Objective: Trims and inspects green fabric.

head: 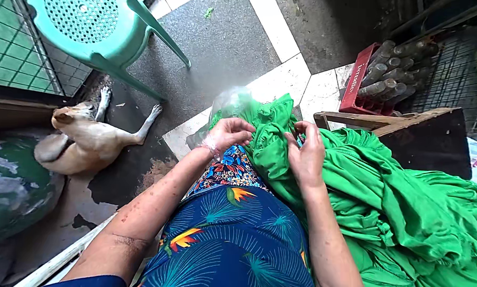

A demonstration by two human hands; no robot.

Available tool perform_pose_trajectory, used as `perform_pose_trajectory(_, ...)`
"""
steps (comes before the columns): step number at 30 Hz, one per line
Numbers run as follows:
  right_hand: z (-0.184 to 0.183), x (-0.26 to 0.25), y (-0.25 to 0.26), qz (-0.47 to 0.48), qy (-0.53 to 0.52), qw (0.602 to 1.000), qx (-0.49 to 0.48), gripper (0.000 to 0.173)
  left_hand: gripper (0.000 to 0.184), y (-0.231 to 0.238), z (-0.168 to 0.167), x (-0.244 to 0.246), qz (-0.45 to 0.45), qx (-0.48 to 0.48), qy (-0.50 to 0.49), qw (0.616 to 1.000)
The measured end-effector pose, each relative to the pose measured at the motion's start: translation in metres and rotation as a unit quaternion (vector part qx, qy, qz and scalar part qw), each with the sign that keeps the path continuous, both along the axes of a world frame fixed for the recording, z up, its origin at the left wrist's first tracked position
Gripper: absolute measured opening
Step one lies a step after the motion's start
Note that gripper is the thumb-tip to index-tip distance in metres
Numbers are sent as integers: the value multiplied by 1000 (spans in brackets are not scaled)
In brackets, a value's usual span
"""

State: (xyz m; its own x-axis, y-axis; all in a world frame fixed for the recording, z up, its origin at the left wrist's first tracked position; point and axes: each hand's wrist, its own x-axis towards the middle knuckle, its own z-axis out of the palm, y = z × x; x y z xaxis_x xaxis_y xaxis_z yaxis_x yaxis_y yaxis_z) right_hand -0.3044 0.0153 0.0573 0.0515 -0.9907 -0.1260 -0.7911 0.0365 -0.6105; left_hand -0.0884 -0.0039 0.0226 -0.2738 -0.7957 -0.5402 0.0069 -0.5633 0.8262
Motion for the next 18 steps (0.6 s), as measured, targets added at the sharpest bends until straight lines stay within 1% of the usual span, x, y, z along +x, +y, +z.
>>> perform_pose_trajectory(2, 10, 4, 8, 104, -14, 993, -57, 34, 12, 1, -3, -2, -3, -3, 0, 1000)
perform_pose_trajectory(4, 11, 8, 17, 217, -33, 975, -33, 43, 11, 0, -5, -5, -11, 4, 4, 1000)
perform_pose_trajectory(5, 8, 7, 21, 250, -27, 968, -8, 47, 11, 0, -6, -6, -18, 12, 7, 1000)
perform_pose_trajectory(6, 4, 3, 23, 263, -21, 964, 11, 45, 11, -1, -7, -8, -29, 25, 7, 999)
perform_pose_trajectory(9, 2, -17, 25, 238, -33, 970, 25, 25, 13, 0, -11, -14, -59, 54, -5, 997)
perform_pose_trajectory(11, 5, -26, 27, 221, -30, 975, 16, 18, 13, 2, -13, -15, -61, 59, -3, 996)
perform_pose_trajectory(13, 7, -31, 28, 204, -14, 979, 26, 16, 12, 3, -13, -16, -54, 60, 1, 997)
perform_pose_trajectory(15, 9, -31, 28, 192, -4, 981, 33, 16, 11, 5, -12, -15, -57, 42, -23, 997)
perform_pose_trajectory(16, 9, -29, 28, 187, 1, 982, 35, 17, 16, 6, -11, -13, -76, 23, -55, 995)
perform_pose_trajectory(18, 10, -25, 26, 174, 8, 983, 51, 21, 22, 11, -5, -11, -144, -18, -123, 982)
